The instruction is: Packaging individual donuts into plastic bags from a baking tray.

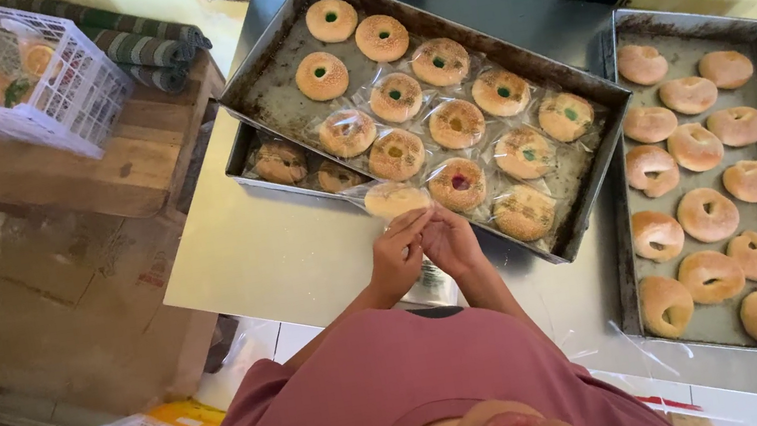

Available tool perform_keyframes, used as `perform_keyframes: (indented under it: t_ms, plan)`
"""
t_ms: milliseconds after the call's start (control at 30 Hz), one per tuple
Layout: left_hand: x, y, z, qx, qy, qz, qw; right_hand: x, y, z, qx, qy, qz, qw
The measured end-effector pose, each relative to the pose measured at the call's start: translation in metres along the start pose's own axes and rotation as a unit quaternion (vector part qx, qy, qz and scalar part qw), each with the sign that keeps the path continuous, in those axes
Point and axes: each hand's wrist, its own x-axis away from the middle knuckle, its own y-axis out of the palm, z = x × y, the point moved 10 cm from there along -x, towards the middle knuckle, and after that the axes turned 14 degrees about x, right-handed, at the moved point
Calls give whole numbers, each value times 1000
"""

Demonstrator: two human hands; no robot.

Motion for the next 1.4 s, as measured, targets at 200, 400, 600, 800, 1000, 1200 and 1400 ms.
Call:
perform_keyframes:
  t_ms: [200,400,600,800,1000,1200,1400]
  plan:
    - [-3,-18,14,3,-6,22,1000,-10,4,4,12,18,-46,999]
    - [0,-70,-1,-15,-10,146,989,25,90,-16,43,66,-86,993]
    - [-5,-104,-39,143,-140,190,961,68,118,-38,112,88,-173,975]
    - [-17,-111,-61,223,-148,159,950,42,7,-21,414,71,-98,902]
    - [21,-62,-79,372,-300,77,875,48,16,-2,541,-10,-51,839]
    - [23,-36,-48,445,-349,29,824,68,41,-15,561,-120,-48,818]
    - [21,-26,-34,445,-357,-10,821,66,15,-7,539,-111,-22,835]
